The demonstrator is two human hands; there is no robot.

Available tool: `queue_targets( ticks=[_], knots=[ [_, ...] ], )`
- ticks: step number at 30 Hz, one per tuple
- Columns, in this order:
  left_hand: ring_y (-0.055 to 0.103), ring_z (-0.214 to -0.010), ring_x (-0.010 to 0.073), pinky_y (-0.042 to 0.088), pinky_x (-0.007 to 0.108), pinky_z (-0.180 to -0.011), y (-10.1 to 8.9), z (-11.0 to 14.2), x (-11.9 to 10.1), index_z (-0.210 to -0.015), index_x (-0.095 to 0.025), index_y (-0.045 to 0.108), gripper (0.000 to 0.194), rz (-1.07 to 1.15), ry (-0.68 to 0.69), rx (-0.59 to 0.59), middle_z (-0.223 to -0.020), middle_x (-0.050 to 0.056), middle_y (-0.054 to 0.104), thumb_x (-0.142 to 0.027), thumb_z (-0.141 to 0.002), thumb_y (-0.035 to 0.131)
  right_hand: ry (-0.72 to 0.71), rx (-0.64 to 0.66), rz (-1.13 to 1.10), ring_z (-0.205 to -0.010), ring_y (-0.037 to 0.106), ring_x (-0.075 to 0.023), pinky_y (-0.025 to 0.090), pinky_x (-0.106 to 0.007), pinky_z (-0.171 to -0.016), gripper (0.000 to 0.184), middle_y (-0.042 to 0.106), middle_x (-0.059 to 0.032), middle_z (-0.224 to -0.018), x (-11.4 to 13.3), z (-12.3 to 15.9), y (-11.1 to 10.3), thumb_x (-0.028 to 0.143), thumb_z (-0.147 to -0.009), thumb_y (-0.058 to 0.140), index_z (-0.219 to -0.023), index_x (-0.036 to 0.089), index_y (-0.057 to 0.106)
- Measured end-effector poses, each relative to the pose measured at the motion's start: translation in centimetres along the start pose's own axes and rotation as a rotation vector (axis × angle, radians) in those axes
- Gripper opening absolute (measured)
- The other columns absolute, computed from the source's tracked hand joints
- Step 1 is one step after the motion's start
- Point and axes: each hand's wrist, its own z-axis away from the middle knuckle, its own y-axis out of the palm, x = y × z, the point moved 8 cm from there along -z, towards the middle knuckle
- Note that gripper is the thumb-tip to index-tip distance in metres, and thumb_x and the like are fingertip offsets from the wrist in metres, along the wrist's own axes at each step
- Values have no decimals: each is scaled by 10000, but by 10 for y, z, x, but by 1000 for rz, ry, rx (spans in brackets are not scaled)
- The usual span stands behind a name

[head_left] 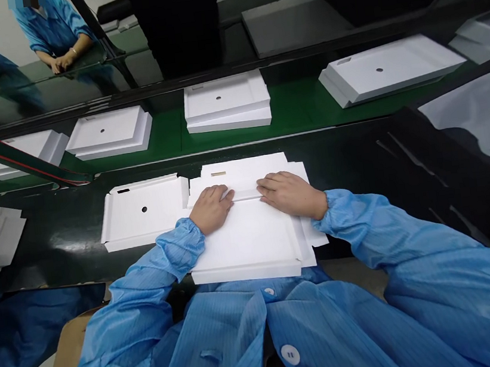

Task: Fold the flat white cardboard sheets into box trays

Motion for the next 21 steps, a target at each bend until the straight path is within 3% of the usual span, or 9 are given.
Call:
queue_targets(
  ticks=[14,21],
  knots=[
    [587,-1163,301,481,473,-1008,0,1,2,-1320,-156,662,389,20,-9,0,-1267,176,633,-320,-1024,469,-2,-60,-113,-1088,600,-282,434,-408,-915,333,696,-142,-1252,-7,0,2,316,-1036,493,-1213,132,707],
    [579,-1138,311,485,506,-1019,-11,35,40,-1313,-159,675,428,41,-142,-28,-1233,181,625,-395,-1017,476,75,-52,-68,-1089,585,-296,433,-417,-927,361,697,-141,-1228,-20,21,-5,352,-1042,476,-1182,126,719]
  ],
)
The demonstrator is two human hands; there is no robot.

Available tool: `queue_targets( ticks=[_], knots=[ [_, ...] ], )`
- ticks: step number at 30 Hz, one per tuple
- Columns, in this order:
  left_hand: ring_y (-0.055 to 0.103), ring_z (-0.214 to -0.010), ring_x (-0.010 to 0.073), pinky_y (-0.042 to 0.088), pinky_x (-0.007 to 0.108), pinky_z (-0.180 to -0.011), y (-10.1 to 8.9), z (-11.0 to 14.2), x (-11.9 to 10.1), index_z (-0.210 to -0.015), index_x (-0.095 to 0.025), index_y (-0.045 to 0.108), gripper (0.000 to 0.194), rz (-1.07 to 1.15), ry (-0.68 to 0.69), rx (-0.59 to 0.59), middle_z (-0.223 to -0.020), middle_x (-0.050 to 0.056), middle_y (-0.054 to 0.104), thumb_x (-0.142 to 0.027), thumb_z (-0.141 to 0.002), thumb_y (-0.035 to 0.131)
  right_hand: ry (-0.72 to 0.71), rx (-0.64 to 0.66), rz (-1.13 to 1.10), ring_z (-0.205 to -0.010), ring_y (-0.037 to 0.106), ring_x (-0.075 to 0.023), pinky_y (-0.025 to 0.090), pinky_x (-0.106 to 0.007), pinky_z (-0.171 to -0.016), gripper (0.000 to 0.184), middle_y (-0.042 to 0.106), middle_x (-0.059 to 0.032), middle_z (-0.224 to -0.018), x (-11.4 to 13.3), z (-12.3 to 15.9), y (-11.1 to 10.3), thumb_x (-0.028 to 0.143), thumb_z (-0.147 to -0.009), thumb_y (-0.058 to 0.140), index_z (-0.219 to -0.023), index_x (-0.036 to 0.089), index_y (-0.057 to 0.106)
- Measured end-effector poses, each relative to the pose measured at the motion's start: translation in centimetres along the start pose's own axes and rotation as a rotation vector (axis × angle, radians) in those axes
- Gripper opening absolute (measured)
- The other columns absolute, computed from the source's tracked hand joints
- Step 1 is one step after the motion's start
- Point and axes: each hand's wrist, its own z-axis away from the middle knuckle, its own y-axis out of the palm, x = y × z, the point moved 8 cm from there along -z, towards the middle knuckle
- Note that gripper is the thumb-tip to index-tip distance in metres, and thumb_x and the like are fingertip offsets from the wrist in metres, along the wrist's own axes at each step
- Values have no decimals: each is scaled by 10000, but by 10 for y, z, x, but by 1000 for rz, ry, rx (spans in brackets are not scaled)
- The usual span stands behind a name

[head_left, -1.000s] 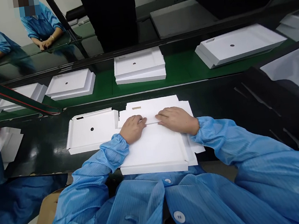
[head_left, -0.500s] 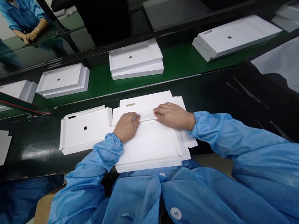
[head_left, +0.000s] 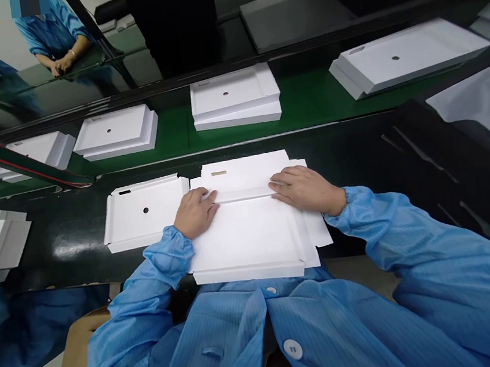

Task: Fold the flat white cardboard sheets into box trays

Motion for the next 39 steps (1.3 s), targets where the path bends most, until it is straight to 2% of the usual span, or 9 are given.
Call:
queue_targets(
  ticks=[4,11,15,19,24,28,31,35,39],
  knots=[
    [587,-1122,293,495,495,-1022,-2,15,20,-1317,-168,669,412,42,-41,-1,-1224,168,626,-367,-1016,470,-52,46,1,-1090,575,-298,422,-416,-922,364,694,-154,-1204,5,-2,3,307,-1048,433,-1158,108,718],
    [565,-1171,307,484,504,-1061,-2,20,27,-1323,-156,652,422,77,-128,-65,-1260,186,600,-378,-986,527,-127,59,-83,-957,609,-260,442,-408,-901,396,735,-143,-1049,6,-7,9,277,-1053,392,-1106,115,749],
    [585,-1144,276,492,469,-1061,-3,24,32,-1317,-163,652,385,120,-101,-21,-1228,157,628,-304,-1005,477,-130,44,-108,-976,621,-262,453,-414,-908,403,750,-130,-1086,-1,-5,4,319,-1059,402,-1096,141,761],
    [601,-1112,258,514,441,-1050,-3,28,43,-1299,-167,668,373,192,-140,8,-1216,132,620,-314,-984,531,-85,104,-102,-1018,621,-281,458,-425,-928,374,749,-123,-1069,-7,-8,-4,355,-1041,450,-1058,152,764],
    [619,-1084,232,533,401,-1041,-5,32,43,-1326,-170,643,398,267,-229,-46,-1157,104,607,-292,-950,596,-19,124,-108,-1162,586,-328,446,-460,-1001,424,662,-174,-1291,24,-39,-12,404,-1000,530,-1285,118,661],
    [624,-1089,254,538,424,-1032,-8,36,34,-1359,-177,620,458,206,-280,-51,-1161,111,603,-312,-922,649,2,141,-183,-1215,562,-336,447,-454,-1013,544,600,-181,-1387,67,-75,1,454,-991,558,-1432,137,538],
    [613,-1144,291,522,458,-1052,-7,39,30,-1405,-161,580,551,161,-288,-1,-1258,145,592,-355,-900,685,11,175,-211,-1145,576,-326,449,-431,-972,528,635,-176,-1278,83,-93,19,393,-986,585,-1437,127,523],
    [593,-1202,308,497,478,-1075,-7,42,31,-1393,-180,586,561,144,-286,26,-1322,146,596,-387,-886,705,59,217,-301,-1050,580,-286,432,-401,-950,387,644,-147,-1126,74,-100,36,285,-983,578,-1344,149,598],
    [583,-1220,320,483,496,-1072,-6,42,30,-1378,-177,601,552,126,-290,69,-1328,146,608,-406,-886,703,68,227,-388,-1087,563,-281,419,-408,-1001,323,619,-143,-1144,59,-100,39,224,-949,598,-1259,156,656]
  ],
)
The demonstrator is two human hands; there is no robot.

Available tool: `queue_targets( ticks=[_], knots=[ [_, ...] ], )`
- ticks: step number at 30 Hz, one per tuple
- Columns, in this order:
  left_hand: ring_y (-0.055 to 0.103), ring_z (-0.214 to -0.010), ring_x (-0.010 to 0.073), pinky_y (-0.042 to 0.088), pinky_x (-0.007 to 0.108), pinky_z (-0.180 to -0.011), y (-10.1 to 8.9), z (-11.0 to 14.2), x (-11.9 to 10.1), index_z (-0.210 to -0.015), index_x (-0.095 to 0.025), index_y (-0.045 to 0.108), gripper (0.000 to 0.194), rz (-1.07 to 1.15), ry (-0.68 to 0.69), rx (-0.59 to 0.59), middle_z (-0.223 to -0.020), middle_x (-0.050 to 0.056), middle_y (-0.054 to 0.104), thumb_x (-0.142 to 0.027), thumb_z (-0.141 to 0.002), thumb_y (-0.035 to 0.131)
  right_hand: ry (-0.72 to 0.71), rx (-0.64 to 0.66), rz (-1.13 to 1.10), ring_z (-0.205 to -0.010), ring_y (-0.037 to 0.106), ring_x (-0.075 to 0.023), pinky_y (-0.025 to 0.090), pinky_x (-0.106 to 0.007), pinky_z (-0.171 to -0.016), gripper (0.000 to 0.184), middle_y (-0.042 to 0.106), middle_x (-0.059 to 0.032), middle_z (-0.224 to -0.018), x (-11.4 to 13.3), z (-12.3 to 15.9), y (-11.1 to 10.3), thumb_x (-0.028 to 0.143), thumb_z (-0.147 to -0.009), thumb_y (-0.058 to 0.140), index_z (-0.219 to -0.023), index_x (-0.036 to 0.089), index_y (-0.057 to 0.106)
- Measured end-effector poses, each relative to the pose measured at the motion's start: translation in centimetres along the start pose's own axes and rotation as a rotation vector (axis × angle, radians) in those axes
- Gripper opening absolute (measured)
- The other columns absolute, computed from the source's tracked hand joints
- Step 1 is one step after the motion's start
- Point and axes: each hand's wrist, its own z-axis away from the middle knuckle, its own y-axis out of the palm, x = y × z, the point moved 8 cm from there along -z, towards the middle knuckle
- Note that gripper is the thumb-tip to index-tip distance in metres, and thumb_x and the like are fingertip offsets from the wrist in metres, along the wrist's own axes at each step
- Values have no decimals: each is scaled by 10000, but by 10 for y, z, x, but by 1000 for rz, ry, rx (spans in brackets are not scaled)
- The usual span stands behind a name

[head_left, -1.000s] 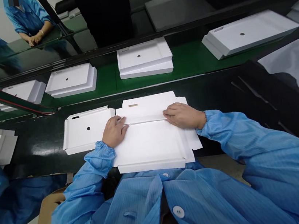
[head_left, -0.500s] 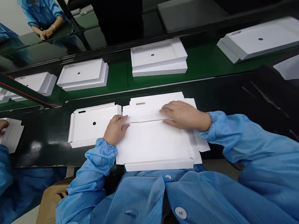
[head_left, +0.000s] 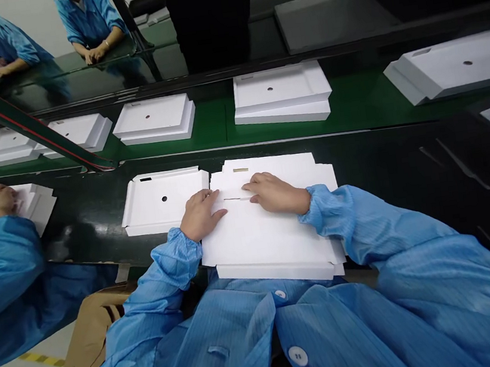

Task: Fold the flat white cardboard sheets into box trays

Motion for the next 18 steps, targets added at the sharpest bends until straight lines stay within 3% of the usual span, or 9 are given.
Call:
queue_targets(
  ticks=[8,14,18],
  knots=[
    [535,-1280,362,466,535,-1040,-2,1,-22,-1394,-204,596,551,-48,41,-27,-1404,181,544,-443,-906,687,0,35,-100,-1213,549,-305,438,-440,-1043,381,601,-159,-1298,-15,17,-14,195,-898,606,-1277,153,604],
    [632,-1046,267,511,422,-924,2,-8,-32,-1406,-206,591,478,13,134,9,-1127,118,642,-339,-950,635,-22,52,-38,-1134,620,-297,477,-419,-954,388,653,-135,-1279,4,23,-16,323,-982,552,-1339,172,561],
    [610,-987,270,493,430,-882,6,-11,-34,-1345,-219,654,416,-55,162,26,-1057,117,623,-362,-955,626,-82,15,164,-1022,636,-283,457,-378,-840,422,670,-121,-1156,15,22,-8,385,-995,582,-1379,211,567]
  ],
)
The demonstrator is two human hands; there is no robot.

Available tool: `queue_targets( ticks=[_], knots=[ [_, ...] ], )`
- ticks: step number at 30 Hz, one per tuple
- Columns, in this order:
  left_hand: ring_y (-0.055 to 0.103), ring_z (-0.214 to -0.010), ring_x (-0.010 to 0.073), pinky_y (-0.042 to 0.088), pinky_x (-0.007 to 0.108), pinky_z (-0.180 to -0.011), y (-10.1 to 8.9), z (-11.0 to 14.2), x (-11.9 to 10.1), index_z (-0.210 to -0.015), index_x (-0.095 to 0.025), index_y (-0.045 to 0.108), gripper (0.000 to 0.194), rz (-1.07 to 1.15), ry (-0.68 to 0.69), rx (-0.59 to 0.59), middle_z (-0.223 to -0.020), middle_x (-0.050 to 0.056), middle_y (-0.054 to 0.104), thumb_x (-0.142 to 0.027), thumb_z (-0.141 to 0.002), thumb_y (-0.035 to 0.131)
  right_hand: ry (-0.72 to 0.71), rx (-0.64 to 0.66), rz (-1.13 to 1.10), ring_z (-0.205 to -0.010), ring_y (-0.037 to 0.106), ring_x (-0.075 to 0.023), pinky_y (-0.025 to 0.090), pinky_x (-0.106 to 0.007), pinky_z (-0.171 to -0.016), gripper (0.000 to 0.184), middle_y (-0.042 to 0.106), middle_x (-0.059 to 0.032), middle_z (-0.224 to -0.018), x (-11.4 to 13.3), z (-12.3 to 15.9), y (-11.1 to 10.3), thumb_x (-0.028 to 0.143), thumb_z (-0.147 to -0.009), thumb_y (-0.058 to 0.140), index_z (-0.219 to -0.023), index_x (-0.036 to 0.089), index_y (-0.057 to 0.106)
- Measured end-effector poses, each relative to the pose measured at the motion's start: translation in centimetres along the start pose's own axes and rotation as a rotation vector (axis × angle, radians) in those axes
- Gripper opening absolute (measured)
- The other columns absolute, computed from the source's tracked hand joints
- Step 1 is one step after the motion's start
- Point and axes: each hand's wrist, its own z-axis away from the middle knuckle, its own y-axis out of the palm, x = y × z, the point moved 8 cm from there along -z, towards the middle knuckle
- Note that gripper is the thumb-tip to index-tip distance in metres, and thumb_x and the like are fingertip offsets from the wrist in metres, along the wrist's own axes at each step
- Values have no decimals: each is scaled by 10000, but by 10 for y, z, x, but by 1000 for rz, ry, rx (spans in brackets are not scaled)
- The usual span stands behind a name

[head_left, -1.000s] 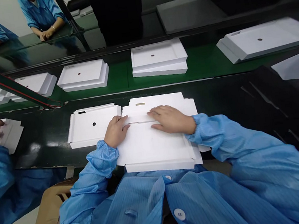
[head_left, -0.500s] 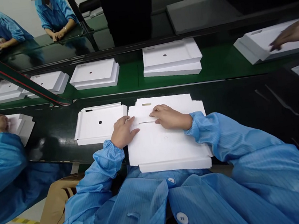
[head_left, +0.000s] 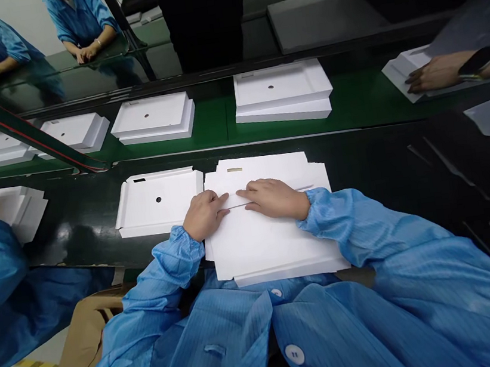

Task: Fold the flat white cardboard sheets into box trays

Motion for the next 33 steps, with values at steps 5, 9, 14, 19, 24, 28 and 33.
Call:
queue_targets(
  ticks=[5,9,14,19,24,28,33],
  knots=[
    [585,-1026,284,471,440,-882,6,3,-7,-1323,-208,665,390,-49,20,-1,-1146,142,613,-374,-984,570,-24,-55,104,-969,612,-261,396,-368,-797,347,672,-125,-1110,4,1,7,374,-1038,503,-1292,174,627],
    [583,-983,271,467,440,-876,12,5,-12,-1296,-176,664,360,-55,29,-18,-1105,146,623,-325,-1007,508,-42,-71,116,-939,593,-254,348,-377,-776,316,680,-129,-1073,9,3,7,337,-1045,475,-1237,155,649],
    [583,-973,273,460,443,-868,14,6,-14,-1281,-165,667,352,-78,39,-45,-1088,152,628,-309,-1017,484,-39,-71,113,-922,587,-250,315,-379,-760,334,688,-133,-1045,12,3,8,317,-1065,412,-1204,141,659],
    [586,-946,272,450,431,-838,13,7,-15,-1271,-152,666,356,-120,46,-69,-1071,147,639,-323,-1026,473,7,-69,84,-932,587,-246,329,-379,-788,325,682,-116,-1081,11,4,5,328,-1047,459,-1239,147,649],
    [589,-943,269,445,426,-839,12,7,-14,-1268,-157,656,348,-117,29,-81,-1086,148,636,-343,-1017,502,64,-69,57,-952,591,-259,334,-371,-795,476,678,-116,-1066,10,-4,4,552,-1022,487,-1176,143,674],
    [588,-931,270,438,429,-829,9,7,-14,-1280,-160,649,361,-124,37,-85,-1087,147,641,-356,-1019,495,62,-63,57,-950,595,-254,329,-364,-790,452,691,-114,-1022,9,-11,7,526,-1037,477,-1097,135,695],
    [588,-945,276,425,433,-825,6,5,-16,-1287,-162,648,404,-138,61,-63,-1070,142,646,-413,-1023,475,28,-79,45,-950,596,-249,338,-360,-804,461,697,-110,-1000,8,-12,9,526,-1037,480,-1096,126,702]
  ],
)
